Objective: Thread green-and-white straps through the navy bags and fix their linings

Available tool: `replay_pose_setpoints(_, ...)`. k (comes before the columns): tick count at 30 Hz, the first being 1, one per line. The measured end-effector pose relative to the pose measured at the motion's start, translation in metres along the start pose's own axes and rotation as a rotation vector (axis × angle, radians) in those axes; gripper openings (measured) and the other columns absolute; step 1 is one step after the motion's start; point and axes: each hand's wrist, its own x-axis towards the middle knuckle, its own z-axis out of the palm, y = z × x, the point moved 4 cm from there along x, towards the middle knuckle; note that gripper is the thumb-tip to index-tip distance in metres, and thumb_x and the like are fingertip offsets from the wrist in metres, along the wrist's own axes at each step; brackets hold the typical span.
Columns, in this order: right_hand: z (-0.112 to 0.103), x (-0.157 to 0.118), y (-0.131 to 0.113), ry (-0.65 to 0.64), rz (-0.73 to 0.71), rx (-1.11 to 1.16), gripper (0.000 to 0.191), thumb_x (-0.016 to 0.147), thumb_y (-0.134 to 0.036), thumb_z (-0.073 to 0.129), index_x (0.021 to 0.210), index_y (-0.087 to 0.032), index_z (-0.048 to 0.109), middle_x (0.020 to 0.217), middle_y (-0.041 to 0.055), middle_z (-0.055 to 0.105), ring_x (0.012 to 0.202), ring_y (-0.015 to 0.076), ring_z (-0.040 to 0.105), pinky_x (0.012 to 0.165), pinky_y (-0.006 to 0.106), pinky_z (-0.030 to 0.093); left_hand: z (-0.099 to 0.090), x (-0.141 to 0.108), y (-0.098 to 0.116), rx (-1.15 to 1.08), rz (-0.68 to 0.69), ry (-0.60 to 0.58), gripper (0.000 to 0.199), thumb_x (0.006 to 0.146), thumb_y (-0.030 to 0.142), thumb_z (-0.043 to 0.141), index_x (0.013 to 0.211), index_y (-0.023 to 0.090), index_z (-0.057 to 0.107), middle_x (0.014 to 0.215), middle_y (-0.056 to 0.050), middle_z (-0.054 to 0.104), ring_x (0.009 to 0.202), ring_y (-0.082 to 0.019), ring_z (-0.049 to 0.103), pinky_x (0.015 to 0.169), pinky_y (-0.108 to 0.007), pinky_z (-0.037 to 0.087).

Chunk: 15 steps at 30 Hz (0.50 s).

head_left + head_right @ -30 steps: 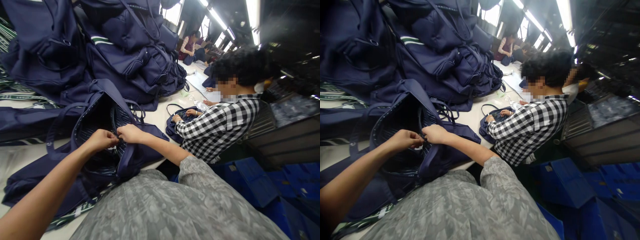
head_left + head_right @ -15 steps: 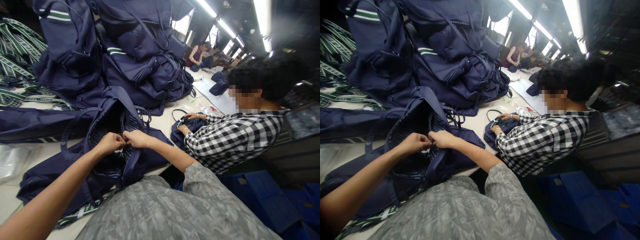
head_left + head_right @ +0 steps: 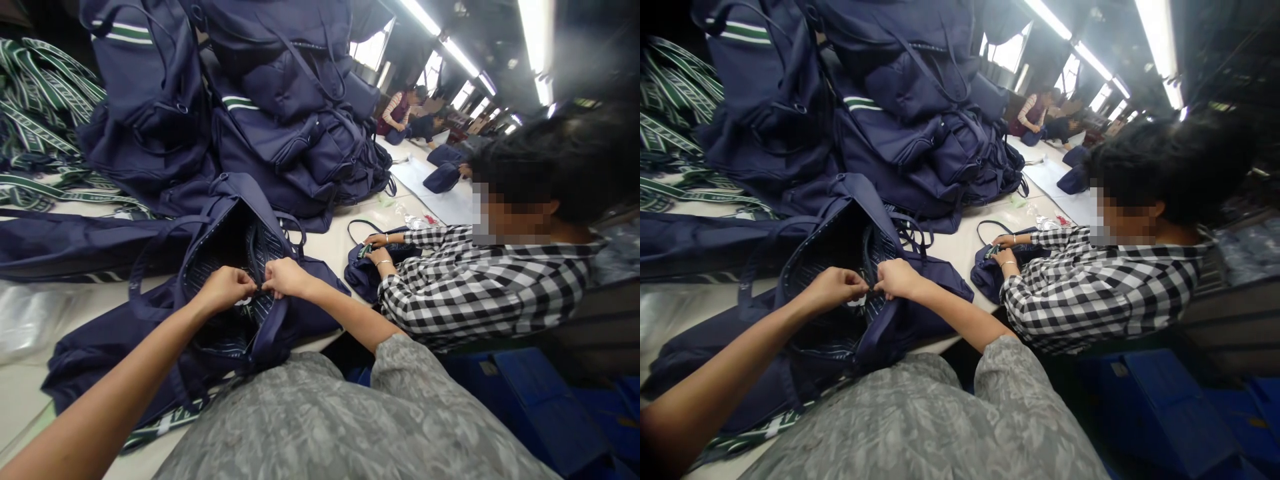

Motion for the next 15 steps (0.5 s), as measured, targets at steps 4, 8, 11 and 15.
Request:
replay_pose_setpoints(4, -0.002, -0.008, -0.001, 0.061, -0.042, -0.041, 0.012, 0.086, -0.015, 0.062, 0.075, -0.014, 0.06, 0.055, -0.0015, 0.063, 0.057, 0.0106, 0.067, 0.059, 0.016, 0.045, -0.001, 0.0, 0.001, 0.025, -0.008, 0.013, 0.021, 0.057, 0.039, 0.061, 0.057, 0.02, 0.067, 0.058, -0.005, 0.067, 0.062, -0.021, 0.062, 0.056, -0.028, 0.04)
replay_pose_setpoints(8, -0.005, -0.013, -0.006, 0.136, -0.115, -0.186, 0.013, 0.083, -0.009, 0.054, 0.076, -0.014, 0.065, 0.063, 0.0013, 0.069, 0.069, 0.0122, 0.069, 0.066, 0.018, 0.045, -0.002, -0.001, 0.002, 0.028, -0.004, 0.012, 0.023, 0.058, 0.042, 0.061, 0.056, 0.02, 0.066, 0.057, -0.005, 0.066, 0.061, -0.021, 0.062, 0.056, -0.028, 0.04)
replay_pose_setpoints(11, -0.003, -0.013, -0.009, 0.19, -0.126, -0.327, 0.015, 0.081, -0.012, 0.054, 0.08, -0.015, 0.068, 0.077, 0.0049, 0.073, 0.078, 0.0155, 0.068, 0.071, 0.022, 0.045, -0.002, -0.001, 0.001, 0.018, -0.001, 0.011, 0.023, 0.059, 0.043, 0.061, 0.056, 0.02, 0.066, 0.057, -0.005, 0.066, 0.061, -0.021, 0.062, 0.056, -0.028, 0.04)
replay_pose_setpoints(15, 0.006, -0.01, -0.012, 0.212, -0.145, -0.448, 0.016, 0.084, -0.022, 0.055, 0.084, -0.017, 0.07, 0.088, 0.0069, 0.074, 0.085, 0.0191, 0.068, 0.074, 0.025, 0.045, -0.001, 0.0, -0.002, -0.005, -0.004, 0.008, 0.022, 0.058, 0.041, 0.06, 0.056, 0.02, 0.065, 0.056, -0.005, 0.066, 0.06, -0.021, 0.061, 0.055, -0.028, 0.04)
